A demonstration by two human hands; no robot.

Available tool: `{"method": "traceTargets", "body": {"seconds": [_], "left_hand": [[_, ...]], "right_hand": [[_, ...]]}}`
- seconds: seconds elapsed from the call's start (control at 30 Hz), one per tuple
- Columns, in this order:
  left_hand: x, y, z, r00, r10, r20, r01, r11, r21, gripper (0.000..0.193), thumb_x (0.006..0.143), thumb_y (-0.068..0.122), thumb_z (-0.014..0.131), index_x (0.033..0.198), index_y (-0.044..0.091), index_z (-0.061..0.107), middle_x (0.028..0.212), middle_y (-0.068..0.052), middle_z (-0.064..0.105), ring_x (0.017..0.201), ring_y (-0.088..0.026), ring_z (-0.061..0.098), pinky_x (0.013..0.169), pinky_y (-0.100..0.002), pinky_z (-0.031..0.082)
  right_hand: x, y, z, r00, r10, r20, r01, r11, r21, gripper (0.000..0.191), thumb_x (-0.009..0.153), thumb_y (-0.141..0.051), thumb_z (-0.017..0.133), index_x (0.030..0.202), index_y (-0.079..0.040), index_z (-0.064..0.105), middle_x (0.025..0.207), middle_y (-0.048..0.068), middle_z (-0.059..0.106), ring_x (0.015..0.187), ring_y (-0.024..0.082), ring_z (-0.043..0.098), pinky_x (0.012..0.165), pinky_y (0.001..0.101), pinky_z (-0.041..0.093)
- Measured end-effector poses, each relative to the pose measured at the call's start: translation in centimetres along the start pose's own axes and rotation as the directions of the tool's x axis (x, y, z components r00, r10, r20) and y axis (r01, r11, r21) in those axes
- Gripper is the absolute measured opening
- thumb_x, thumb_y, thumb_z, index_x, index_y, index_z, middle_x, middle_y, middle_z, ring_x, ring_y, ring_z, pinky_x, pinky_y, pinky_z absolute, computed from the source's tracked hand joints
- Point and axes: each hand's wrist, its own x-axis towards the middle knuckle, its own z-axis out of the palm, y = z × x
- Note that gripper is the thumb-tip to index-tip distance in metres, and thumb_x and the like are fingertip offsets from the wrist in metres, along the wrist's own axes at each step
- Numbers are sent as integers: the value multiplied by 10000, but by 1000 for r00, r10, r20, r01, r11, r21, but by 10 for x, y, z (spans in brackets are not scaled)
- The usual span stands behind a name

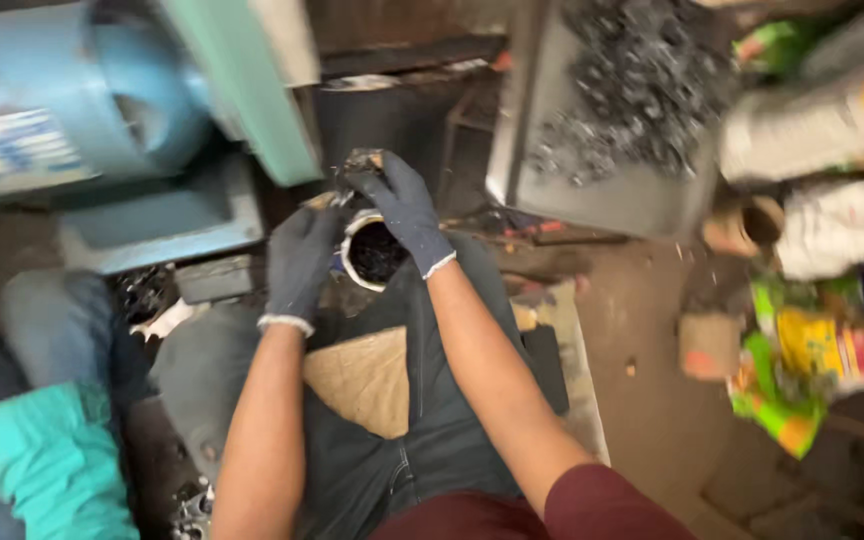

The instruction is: The person sits at a grinding station and repeatedly presses small dark metal parts against a rotating belt grinder to smooth their edges. They handle the parts one at a time with gloved hands, rotating them to grind different sides, and place the finished pieces into a nearby container.

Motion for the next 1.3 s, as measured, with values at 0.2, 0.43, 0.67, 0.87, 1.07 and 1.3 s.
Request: {"method": "traceTargets", "body": {"seconds": [0.2,0.43,0.67,0.87,1.07,1.3], "left_hand": [[-14,6,-8,997,65,42,-76,889,452,475,955,507,523,1172,131,716,1111,-217,710,1048,-434,653,857,-526,492],[0,3,7,929,77,361,-300,727,618,408,976,457,517,1119,131,716,1005,-198,739,969,-398,702,860,-519,521],[-9,-2,12,885,336,323,-464,702,541,331,915,370,557,940,113,763,1036,-146,744,948,-359,703,852,-482,539],[-37,-9,5,897,240,372,-72,909,-410,419,891,230,699,1291,107,671,918,-106,767,744,-137,659,731,-389,512],[-42,-9,-14,954,230,192,-245,968,60,390,874,236,722,1221,58,708,946,-90,784,818,-209,752,753,-359,576],[-46,-7,-15,855,511,-87,-487,850,200,397,896,358,731,1200,104,701,1064,-153,749,941,-333,729,776,-409,558]], "right_hand": [[-12,-7,-136,882,-360,-304,-86,512,-855,470,990,-248,689,1356,22,570,1355,271,614,1268,440,572,1103,488,422],[-12,21,-206,929,-117,-350,-315,241,-918,546,947,-419,689,1283,8,633,1349,308,597,1220,473,570,1039,528,435],[-18,-3,-177,818,-177,-547,-197,808,-555,319,952,-213,667,1190,-7,720,1143,175,721,1041,331,658,930,434,511],[-71,-26,-69,982,-1,-189,53,962,269,167,998,-46,613,1143,13,671,1097,61,724,972,143,687,909,295,567],[-100,-40,11,989,111,-99,-110,994,21,205,958,-96,657,1140,-15,705,980,55,756,838,111,708,748,246,573],[-75,-50,5,959,243,148,-266,951,157,197,1050,-190,614,1119,-45,728,823,22,672,610,35,580,540,211,470]]}}
